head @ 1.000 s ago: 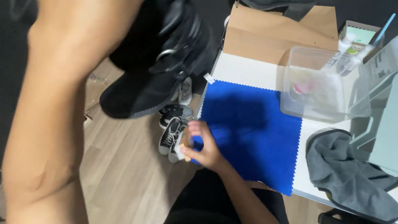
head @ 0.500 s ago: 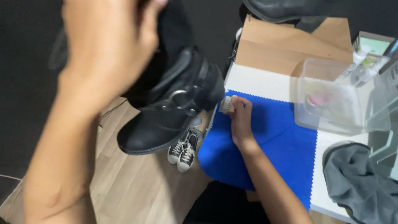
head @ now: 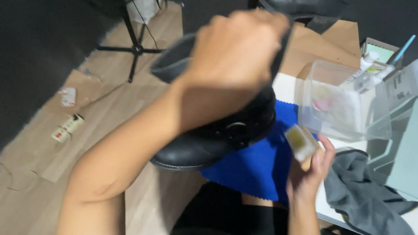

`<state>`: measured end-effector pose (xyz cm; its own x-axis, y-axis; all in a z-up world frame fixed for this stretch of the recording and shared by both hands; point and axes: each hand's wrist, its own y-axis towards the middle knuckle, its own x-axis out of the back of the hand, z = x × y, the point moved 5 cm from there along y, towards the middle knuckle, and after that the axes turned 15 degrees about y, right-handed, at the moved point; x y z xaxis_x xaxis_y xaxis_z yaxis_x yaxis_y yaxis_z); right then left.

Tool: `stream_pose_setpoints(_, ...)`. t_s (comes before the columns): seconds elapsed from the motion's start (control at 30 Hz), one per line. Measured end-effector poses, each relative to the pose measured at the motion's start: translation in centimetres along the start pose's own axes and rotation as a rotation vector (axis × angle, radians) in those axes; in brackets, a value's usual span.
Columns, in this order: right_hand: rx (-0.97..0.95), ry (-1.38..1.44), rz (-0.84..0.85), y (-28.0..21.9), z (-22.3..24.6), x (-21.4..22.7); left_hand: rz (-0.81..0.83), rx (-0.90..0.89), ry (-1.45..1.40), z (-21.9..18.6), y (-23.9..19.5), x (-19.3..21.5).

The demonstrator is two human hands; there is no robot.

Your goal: The person cleans a black leather boot using a small brush. They hold the boot in their left hand and scrub the exterior surface with the brush in their right hand, focusing on the toe, sides, and heel areas.

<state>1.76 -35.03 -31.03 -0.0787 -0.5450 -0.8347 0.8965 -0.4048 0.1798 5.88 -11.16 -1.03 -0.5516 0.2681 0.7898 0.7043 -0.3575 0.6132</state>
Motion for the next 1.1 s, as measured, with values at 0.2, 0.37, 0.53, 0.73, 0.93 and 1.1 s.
stream_pose_setpoints(0.2,0.285,-0.643,0.319,-4.6,7.1,-0.4,-0.025,-0.110,-0.003,-6.6,-1.3,-9.9)
stream_pose_setpoints(0.37,0.302,-0.864,0.370,-5.3,8.2,0.8,-0.083,-0.230,-0.255,-8.9,-2.0,-12.4)
stream_pose_setpoints(0.53,0.418,-1.033,0.368,-6.0,7.9,0.1,0.010,-0.281,-0.464,-10.2,-0.4,-17.3)
stream_pose_setpoints(0.73,0.421,-1.128,0.307,-6.5,6.7,1.5,0.244,-0.158,-0.459,-8.7,4.3,-23.5)
stream_pose_setpoints(0.93,0.421,-1.294,0.462,-7.4,5.3,0.1,0.234,-0.092,-0.561,-6.7,5.6,-28.4)
stream_pose_setpoints(1.1,0.171,-1.532,0.488,-8.4,3.1,-2.2,0.098,-0.144,-0.402,-6.9,6.8,-28.6)
